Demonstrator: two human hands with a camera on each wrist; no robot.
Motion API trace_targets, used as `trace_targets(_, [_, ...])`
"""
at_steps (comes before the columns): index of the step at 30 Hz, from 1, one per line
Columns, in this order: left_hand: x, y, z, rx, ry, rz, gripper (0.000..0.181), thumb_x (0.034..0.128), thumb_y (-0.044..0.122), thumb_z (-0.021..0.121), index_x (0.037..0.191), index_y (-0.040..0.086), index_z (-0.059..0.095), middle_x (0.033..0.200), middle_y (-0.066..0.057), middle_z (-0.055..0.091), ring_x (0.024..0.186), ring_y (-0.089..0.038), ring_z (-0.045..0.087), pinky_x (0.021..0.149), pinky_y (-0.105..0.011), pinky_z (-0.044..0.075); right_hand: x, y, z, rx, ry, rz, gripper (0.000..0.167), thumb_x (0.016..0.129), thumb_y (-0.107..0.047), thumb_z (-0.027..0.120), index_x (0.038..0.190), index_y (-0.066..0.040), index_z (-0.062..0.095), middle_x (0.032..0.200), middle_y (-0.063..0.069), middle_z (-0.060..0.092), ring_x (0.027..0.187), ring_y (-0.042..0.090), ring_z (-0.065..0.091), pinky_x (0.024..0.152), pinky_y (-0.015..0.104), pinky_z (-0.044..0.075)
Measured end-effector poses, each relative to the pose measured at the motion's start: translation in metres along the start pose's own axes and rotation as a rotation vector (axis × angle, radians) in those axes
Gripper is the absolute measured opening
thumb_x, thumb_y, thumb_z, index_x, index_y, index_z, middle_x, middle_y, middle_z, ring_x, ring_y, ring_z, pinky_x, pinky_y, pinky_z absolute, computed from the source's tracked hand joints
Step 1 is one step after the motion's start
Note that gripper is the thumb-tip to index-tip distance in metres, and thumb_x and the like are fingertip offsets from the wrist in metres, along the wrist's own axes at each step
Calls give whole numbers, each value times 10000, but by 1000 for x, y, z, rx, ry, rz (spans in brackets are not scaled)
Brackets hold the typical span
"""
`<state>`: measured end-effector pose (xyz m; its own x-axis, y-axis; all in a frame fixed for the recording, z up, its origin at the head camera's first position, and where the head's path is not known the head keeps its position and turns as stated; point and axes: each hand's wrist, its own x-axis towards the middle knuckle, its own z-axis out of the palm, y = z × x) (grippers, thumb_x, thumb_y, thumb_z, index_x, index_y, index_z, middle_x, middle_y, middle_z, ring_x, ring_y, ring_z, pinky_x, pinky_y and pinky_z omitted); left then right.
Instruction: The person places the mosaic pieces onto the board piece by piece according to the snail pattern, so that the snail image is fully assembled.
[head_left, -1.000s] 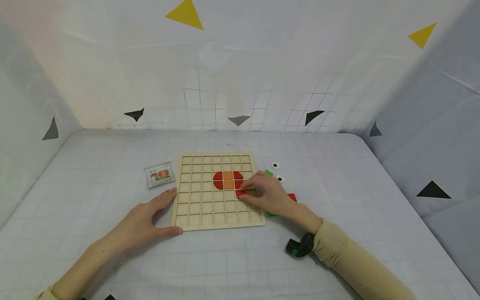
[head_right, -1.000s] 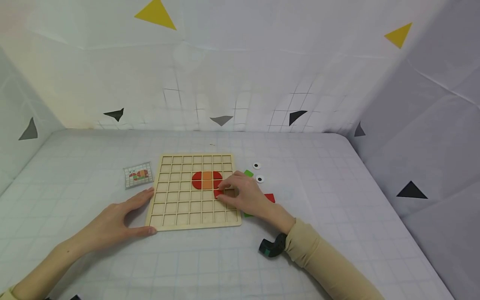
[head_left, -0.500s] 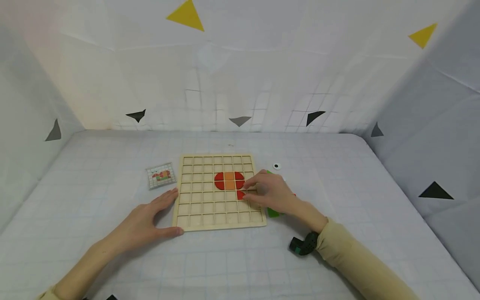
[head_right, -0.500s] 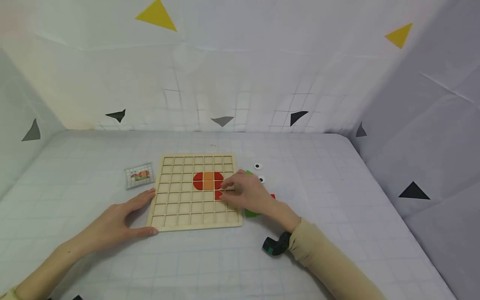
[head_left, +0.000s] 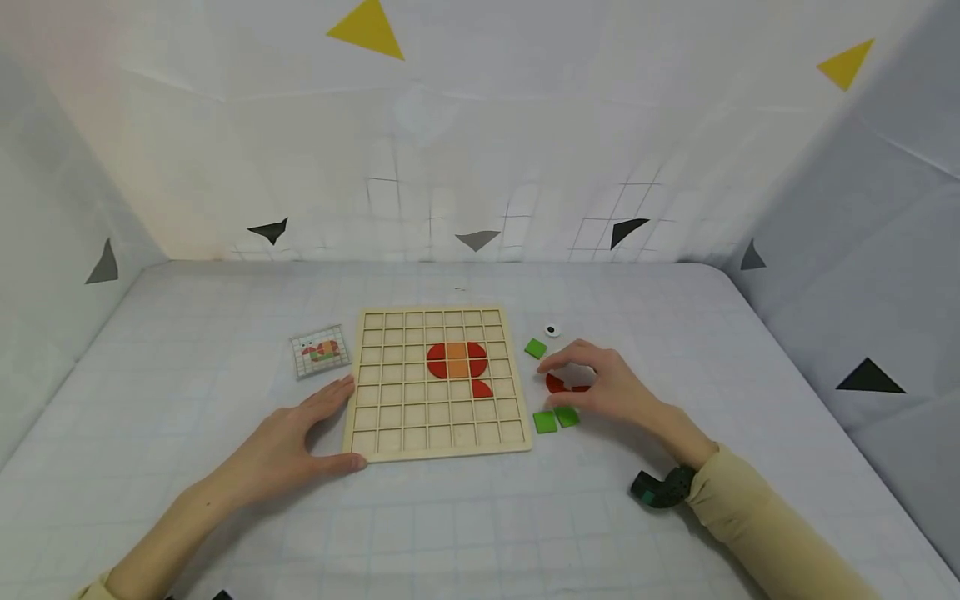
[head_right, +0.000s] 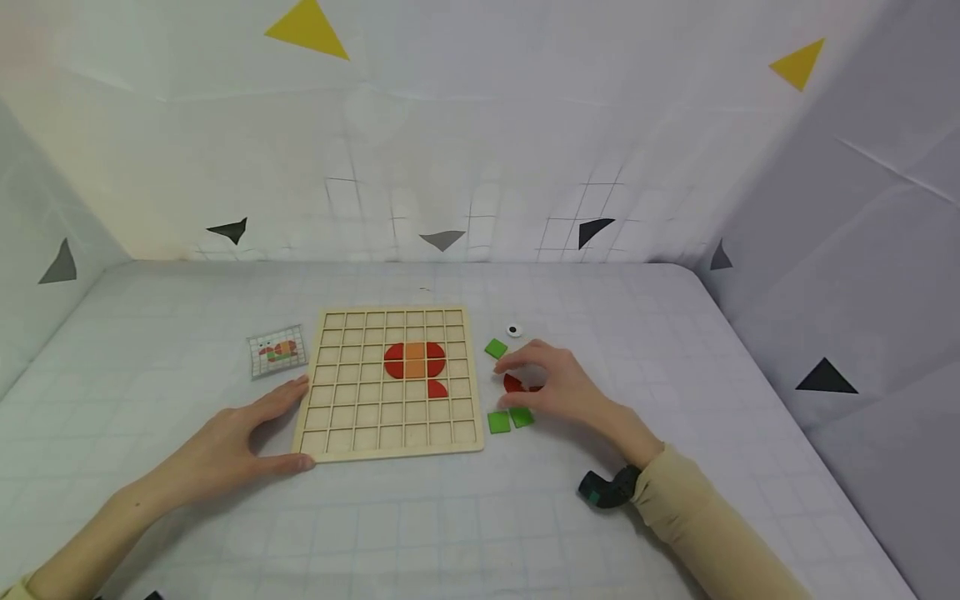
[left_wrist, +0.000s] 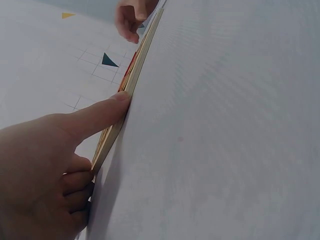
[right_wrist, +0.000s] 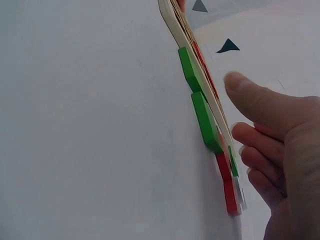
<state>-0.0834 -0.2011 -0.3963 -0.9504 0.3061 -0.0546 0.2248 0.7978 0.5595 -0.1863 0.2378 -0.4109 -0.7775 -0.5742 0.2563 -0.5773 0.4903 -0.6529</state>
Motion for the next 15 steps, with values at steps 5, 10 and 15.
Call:
trace_targets(5, [0, 0, 0, 0, -4, 3, 1025, 765, 710, 709, 1563, 173, 357, 1628, -17, 324, 1475, -361, 321, 1120, -622, 339, -9, 3, 1, -11, -68, -19, 602, 650, -253, 947, 1190, -145, 704, 1104, -1, 677, 934, 179, 556, 779, 299, 496])
trace_targets(10, [1, -1, 0, -16, -3, 20, 1030, 768, 697, 716, 1560, 144, 360, 1628, -21, 321, 1485, -340, 307, 1135, -597, 331, -12, 2, 4, -24, -67, -66, 613, 647, -297, 945, 1197, -172, 705, 1165, -50, 687, 997, 122, 552, 791, 270, 502])
trace_targets(15, [0, -2, 1, -29, -2, 31, 1034, 768, 694, 717, 1560, 136, 357, 1630, -16, 318, 1490, -329, 300, 1139, -587, 329, -11, 5, 6, -24, -8, -116, 539, 645, -204, 948, 1133, -137, 728, 1090, -9, 707, 946, 164, 573, 755, 288, 508])
